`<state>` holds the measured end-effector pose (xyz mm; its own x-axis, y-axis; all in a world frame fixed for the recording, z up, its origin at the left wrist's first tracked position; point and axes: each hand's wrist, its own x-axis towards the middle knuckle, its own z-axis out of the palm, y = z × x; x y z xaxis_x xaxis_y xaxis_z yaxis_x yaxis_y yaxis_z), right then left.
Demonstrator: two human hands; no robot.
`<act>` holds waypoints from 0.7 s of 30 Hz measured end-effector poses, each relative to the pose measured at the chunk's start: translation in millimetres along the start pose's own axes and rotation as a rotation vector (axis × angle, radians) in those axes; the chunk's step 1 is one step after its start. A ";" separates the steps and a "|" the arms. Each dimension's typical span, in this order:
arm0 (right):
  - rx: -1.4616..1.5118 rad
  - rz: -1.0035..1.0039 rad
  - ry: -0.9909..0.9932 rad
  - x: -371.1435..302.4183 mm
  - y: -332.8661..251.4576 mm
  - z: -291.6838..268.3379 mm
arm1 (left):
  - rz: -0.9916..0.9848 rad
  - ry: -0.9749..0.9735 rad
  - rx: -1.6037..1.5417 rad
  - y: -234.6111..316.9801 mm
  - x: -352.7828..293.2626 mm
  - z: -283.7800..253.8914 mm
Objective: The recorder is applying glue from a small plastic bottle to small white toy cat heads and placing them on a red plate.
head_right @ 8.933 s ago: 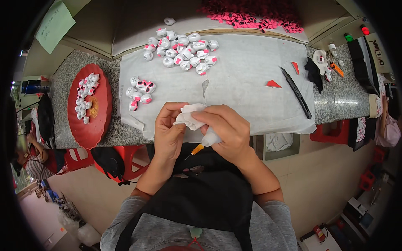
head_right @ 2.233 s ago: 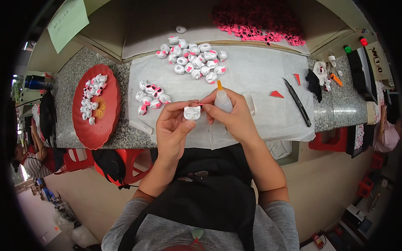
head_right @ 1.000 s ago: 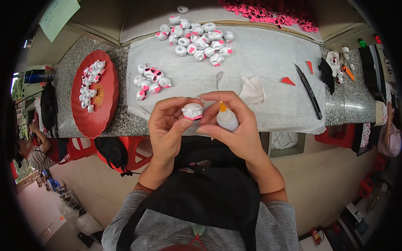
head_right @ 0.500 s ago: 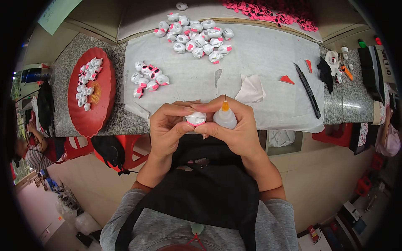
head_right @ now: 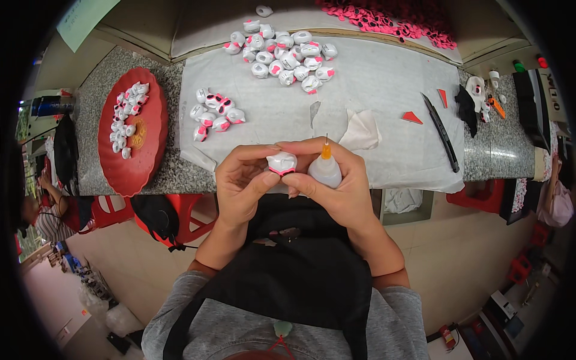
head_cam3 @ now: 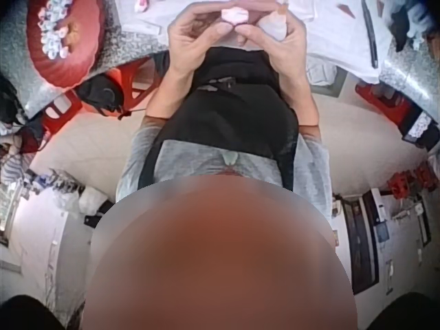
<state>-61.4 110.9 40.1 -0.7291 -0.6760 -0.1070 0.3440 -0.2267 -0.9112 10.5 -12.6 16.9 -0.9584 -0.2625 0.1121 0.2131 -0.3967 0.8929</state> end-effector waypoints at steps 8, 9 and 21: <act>0.005 -0.031 -0.012 0.2 4.9 -1.9 | 0.052 0.013 -0.028 -4.4 0.7 -0.3; 0.006 -0.030 -0.012 0.3 5.6 -2.3 | 0.052 0.013 -0.028 -4.2 0.9 -0.2; 0.066 -0.006 -0.040 2.4 8.1 -4.7 | -0.096 0.061 -0.177 -2.4 0.2 2.2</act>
<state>-63.2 110.7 30.5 -0.7074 -0.7019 -0.0839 0.3785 -0.2758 -0.8835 9.4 -9.7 15.7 -0.9638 -0.2666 -0.0007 0.1569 -0.5696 0.8068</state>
